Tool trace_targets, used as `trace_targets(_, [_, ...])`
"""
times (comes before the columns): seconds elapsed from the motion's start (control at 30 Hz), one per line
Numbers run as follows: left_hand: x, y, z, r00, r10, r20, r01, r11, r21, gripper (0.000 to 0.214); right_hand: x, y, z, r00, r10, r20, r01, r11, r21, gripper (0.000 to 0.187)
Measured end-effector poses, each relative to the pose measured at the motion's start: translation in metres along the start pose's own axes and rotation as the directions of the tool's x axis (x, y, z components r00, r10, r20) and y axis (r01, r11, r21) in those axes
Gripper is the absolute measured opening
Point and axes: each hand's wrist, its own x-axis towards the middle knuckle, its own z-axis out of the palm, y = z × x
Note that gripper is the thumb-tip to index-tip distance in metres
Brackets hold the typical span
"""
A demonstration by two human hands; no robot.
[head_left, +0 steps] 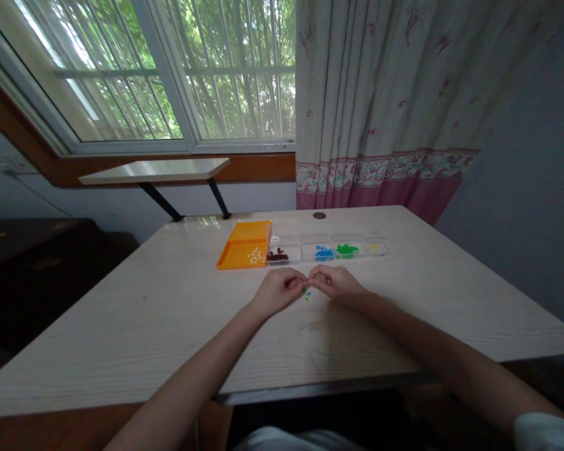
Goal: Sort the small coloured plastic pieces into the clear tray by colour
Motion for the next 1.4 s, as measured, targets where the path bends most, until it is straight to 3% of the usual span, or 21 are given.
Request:
trace_targets(0.3, [0.000,0.002,0.001,1.000,-0.013,-0.018,0.012,0.999,-0.047,0.013,0.000,0.001,0.003,1.000,0.014,-0.019,-0.013,0.999,0.033,0.029])
trace_targets(0.5, [0.001,0.001,0.002,0.999,-0.029,-0.028,0.028,0.999,-0.041,0.012,0.000,0.002,0.005,0.999,-0.031,-0.038,0.034,0.997,0.068,0.021])
trace_targets(0.9, [0.001,0.005,-0.001,0.999,-0.009,-0.040,0.007,0.999,-0.038,0.015,-0.001,0.006,0.006,0.978,-0.150,-0.148,0.127,0.980,-0.151,0.017])
trace_targets(1.4, [0.002,0.001,-0.006,1.000,0.003,-0.004,-0.004,0.999,-0.041,0.018,0.000,0.009,0.001,0.862,-0.417,-0.289,0.295,0.876,-0.382,0.018])
